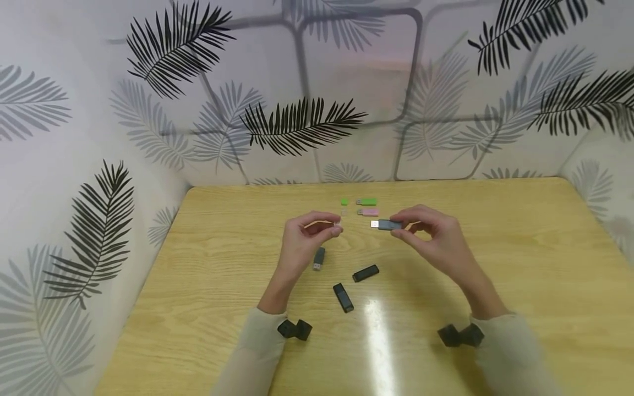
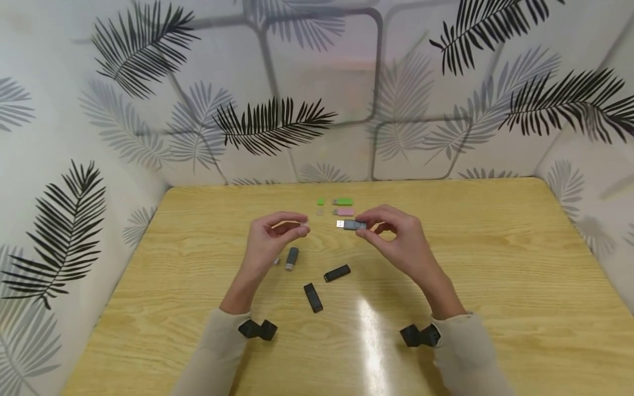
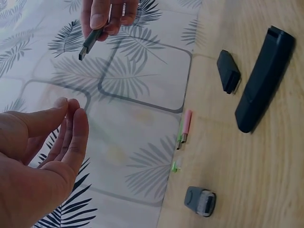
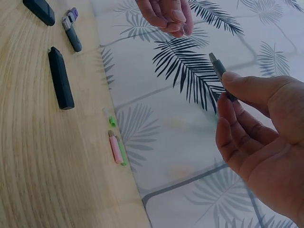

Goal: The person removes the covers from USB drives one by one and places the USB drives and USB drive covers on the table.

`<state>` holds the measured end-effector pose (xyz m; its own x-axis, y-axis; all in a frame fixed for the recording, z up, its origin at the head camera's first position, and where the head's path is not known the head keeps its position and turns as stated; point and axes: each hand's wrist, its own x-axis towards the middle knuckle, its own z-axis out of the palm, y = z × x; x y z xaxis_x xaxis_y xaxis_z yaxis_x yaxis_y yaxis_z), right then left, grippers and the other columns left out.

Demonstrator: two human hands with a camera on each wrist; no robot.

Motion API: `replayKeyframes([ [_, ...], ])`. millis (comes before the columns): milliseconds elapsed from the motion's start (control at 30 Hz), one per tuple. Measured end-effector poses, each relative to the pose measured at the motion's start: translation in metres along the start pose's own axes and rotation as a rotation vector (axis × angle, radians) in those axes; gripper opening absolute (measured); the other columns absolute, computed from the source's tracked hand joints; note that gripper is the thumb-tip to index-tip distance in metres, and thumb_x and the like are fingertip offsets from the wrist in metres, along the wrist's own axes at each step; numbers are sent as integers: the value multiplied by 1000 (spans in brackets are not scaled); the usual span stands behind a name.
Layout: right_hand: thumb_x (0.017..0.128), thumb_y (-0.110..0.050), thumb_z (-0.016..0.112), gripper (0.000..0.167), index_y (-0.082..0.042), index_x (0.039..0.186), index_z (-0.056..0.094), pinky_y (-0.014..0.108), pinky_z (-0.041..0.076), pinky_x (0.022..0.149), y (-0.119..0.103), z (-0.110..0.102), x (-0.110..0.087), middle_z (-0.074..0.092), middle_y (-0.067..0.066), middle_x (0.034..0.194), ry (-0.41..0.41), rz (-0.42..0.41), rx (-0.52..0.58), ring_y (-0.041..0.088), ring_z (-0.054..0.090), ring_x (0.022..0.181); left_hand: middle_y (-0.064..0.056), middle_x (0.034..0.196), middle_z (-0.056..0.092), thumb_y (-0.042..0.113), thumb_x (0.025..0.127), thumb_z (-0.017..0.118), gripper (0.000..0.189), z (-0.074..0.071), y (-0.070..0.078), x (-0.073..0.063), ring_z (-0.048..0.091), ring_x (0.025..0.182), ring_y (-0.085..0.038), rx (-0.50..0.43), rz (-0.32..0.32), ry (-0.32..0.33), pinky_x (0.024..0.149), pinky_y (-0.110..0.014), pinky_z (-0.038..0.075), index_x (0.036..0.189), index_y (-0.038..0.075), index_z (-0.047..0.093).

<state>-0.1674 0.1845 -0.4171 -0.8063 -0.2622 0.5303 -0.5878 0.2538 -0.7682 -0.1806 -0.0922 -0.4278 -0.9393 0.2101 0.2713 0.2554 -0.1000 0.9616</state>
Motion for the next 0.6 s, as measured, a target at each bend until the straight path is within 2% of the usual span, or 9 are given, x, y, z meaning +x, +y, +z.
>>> replayKeyframes([
  [167, 83, 14, 78, 29, -1, 107, 77, 19, 56, 75, 8, 2, -1, 74, 11, 102, 2, 20, -20, 13, 65, 85, -25, 112, 70, -5, 92, 73, 20, 2, -7, 2, 73, 94, -24, 38, -29, -1, 87, -38, 60, 111, -11, 72],
  [400, 87, 5, 79, 23, -3, 108, 77, 20, 57, 75, 15, 4, -2, 74, 5, 103, -24, 76, -51, 15, 65, 86, -32, 113, 68, -5, 92, 72, 22, -1, -16, 3, 73, 98, -34, 63, -76, -5, 85, -35, 61, 113, -14, 70],
  [600, 88, 3, 79, 21, -2, 109, 76, 22, 58, 75, 23, 6, -1, 75, 6, 103, -29, 96, -64, 15, 66, 86, -27, 111, 71, -5, 93, 72, 21, 0, -24, 6, 73, 98, -34, 78, -91, 12, 85, -35, 61, 113, -12, 72],
])
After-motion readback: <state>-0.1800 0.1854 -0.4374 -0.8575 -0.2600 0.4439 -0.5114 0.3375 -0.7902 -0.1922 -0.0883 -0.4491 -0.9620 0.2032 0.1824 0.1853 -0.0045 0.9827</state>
